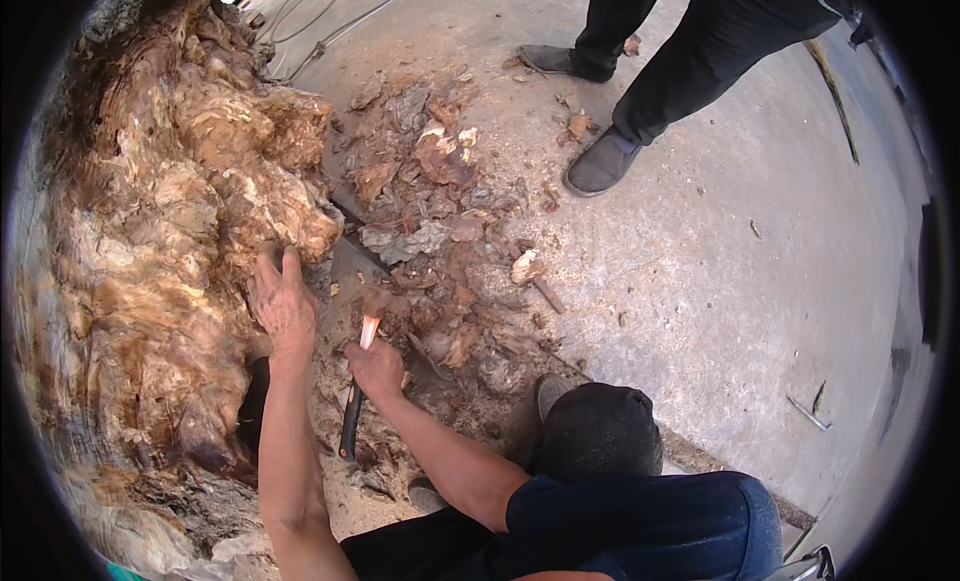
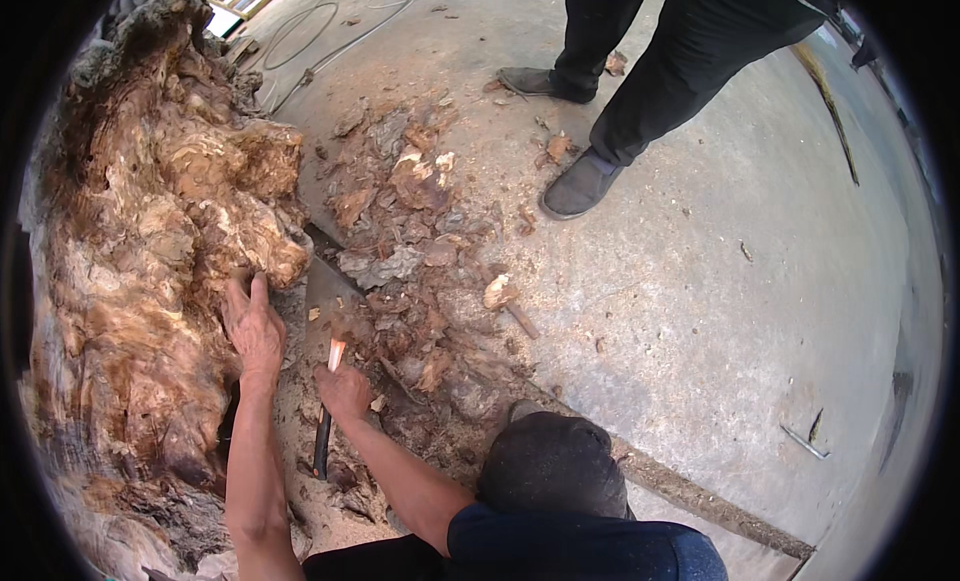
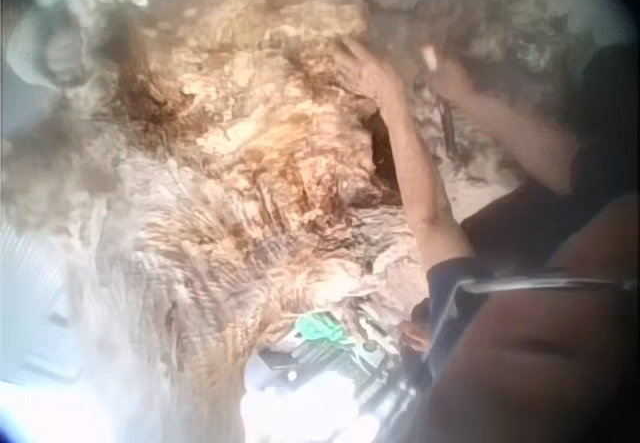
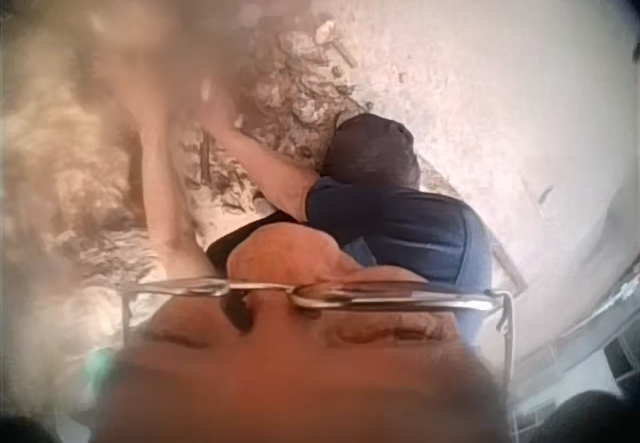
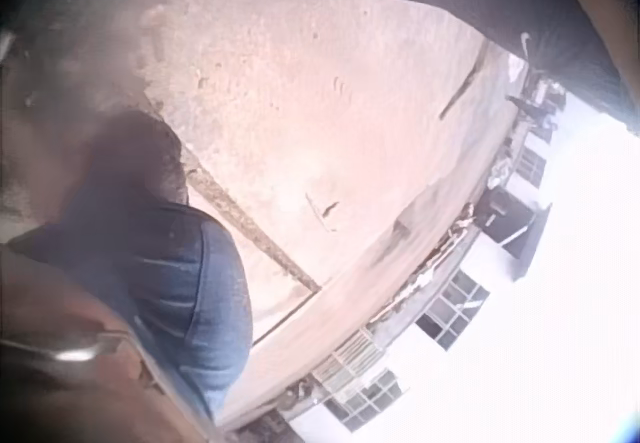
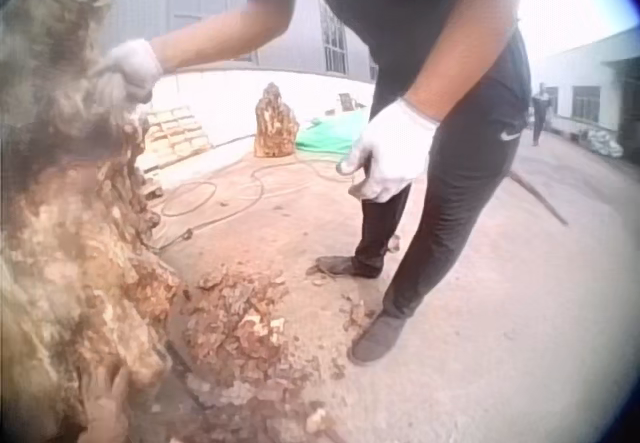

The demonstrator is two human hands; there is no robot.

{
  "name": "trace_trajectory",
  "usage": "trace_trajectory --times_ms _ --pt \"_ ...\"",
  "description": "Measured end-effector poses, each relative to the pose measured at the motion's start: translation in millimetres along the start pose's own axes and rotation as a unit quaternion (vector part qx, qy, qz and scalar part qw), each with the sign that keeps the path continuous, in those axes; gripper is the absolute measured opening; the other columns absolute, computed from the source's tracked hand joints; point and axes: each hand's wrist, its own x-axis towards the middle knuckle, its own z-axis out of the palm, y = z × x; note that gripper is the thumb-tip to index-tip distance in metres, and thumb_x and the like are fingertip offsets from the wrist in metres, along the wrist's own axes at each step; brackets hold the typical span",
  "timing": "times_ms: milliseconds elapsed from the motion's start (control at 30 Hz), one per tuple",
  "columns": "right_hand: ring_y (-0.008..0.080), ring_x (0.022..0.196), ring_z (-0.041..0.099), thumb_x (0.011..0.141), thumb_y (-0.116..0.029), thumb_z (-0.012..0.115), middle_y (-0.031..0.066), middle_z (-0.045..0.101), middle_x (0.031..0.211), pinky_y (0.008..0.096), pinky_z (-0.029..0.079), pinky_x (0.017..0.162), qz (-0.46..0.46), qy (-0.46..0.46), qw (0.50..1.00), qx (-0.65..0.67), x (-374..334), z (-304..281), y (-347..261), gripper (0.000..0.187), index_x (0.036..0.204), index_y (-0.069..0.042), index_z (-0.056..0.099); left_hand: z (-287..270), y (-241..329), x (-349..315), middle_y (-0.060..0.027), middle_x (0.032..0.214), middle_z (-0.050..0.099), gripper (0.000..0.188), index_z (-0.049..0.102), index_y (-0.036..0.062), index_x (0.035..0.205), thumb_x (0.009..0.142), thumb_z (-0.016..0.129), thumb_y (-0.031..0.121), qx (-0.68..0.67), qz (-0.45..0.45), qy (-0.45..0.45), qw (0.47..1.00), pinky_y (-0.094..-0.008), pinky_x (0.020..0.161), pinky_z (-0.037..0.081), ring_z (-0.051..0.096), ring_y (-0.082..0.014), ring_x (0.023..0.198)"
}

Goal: The person uses a chisel and hammer to chip away at a large log, removing bark and wood debris. Another person assists by using a crowbar to pry sections of the log.

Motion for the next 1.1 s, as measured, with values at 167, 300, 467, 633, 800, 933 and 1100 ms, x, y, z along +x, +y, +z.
trace_trajectory --times_ms 167,300,467,633,800,933,1100 --pt "0.0311 0.068 0.067 0.084 -0.037 0.068 0.0156 0.068 0.068 0.0419 0.052 0.070 -0.031 0.043 0.998 -0.034 1.4 -15.1 -6.2 0.035 0.079 -0.002 0.071 -35.8 26.7 -31.6 -0.0196 0.141 0.053 0.043 0.061 0.0029 0.127 0.084 0.061 -0.003 -0.024 0.201 -0.083 0.976 -0.0586 0.103 0.042 0.056 -0.0381 0.123" --pt "0.0415 0.078 0.068 0.085 -0.044 0.068 0.0231 0.069 0.077 0.0482 0.052 0.074 -0.070 0.065 0.994 -0.049 7.3 -9.8 -0.4 0.043 0.083 -0.001 0.073 -38.3 33.9 -76.0 -0.0208 0.137 0.056 0.046 0.060 0.0030 0.131 0.085 0.058 -0.003 -0.185 0.077 -0.058 0.978 -0.0543 0.106 0.042 0.057 -0.0400 0.123" --pt "0.0241 0.057 0.063 0.087 -0.035 0.073 0.0139 0.065 0.060 0.0402 0.049 0.060 -0.125 0.063 0.986 0.092 -5.3 -17.6 -20.4 0.041 0.072 0.002 0.068 -19.7 29.7 -145.0 -0.0258 0.129 0.061 0.053 0.051 0.0040 0.141 0.088 0.056 0.003 -0.404 -0.222 -0.180 0.869 -0.0471 0.102 0.047 0.059 -0.0441 0.119" --pt "0.0111 0.060 0.055 0.095 -0.033 0.072 0.0018 0.061 0.062 0.0313 0.046 0.059 -0.157 -0.001 0.974 0.166 -14.7 -14.3 -44.0 0.038 0.076 0.000 0.068 -40.5 27.9 -154.2 -0.0276 0.124 0.063 0.054 0.047 0.0026 0.142 0.090 0.061 0.011 -0.415 -0.250 -0.274 0.831 -0.0503 0.098 0.049 0.061 -0.0454 0.115" --pt "0.0075 0.063 0.054 0.099 -0.025 0.070 0.0002 0.062 0.069 0.0252 0.043 0.059 -0.259 -0.040 0.956 0.134 -45.2 -14.0 -89.1 0.027 0.089 0.000 0.067 -21.4 22.7 -159.6 -0.0239 0.108 0.064 0.030 0.052 0.0027 0.115 0.090 0.066 0.012 -0.335 -0.215 -0.133 0.907 -0.0545 0.074 0.054 0.067 -0.0475 0.088" --pt "0.0072 0.064 0.056 0.100 -0.024 0.068 0.0012 0.063 0.070 0.0254 0.044 0.058 -0.280 -0.080 0.952 0.092 -39.4 -15.1 -110.7 0.026 0.096 0.001 0.065 -33.0 27.8 -133.0 -0.0237 0.104 0.065 0.030 0.052 0.0036 0.114 0.088 0.067 0.009 -0.321 -0.246 -0.092 0.910 -0.0540 0.073 0.052 0.066 -0.0471 0.091" --pt "0.0092 0.058 0.056 0.102 -0.027 0.062 0.0047 0.064 0.066 0.0269 0.044 0.053 -0.310 -0.120 0.942 0.036 -23.6 -12.4 -127.6 0.032 0.092 0.003 0.064 -29.4 30.4 -118.3 -0.0217 0.107 0.064 0.036 0.053 0.0032 0.118 0.086 0.067 0.009 -0.338 -0.291 -0.081 0.891 -0.0549 0.074 0.052 0.066 -0.0455 0.091"
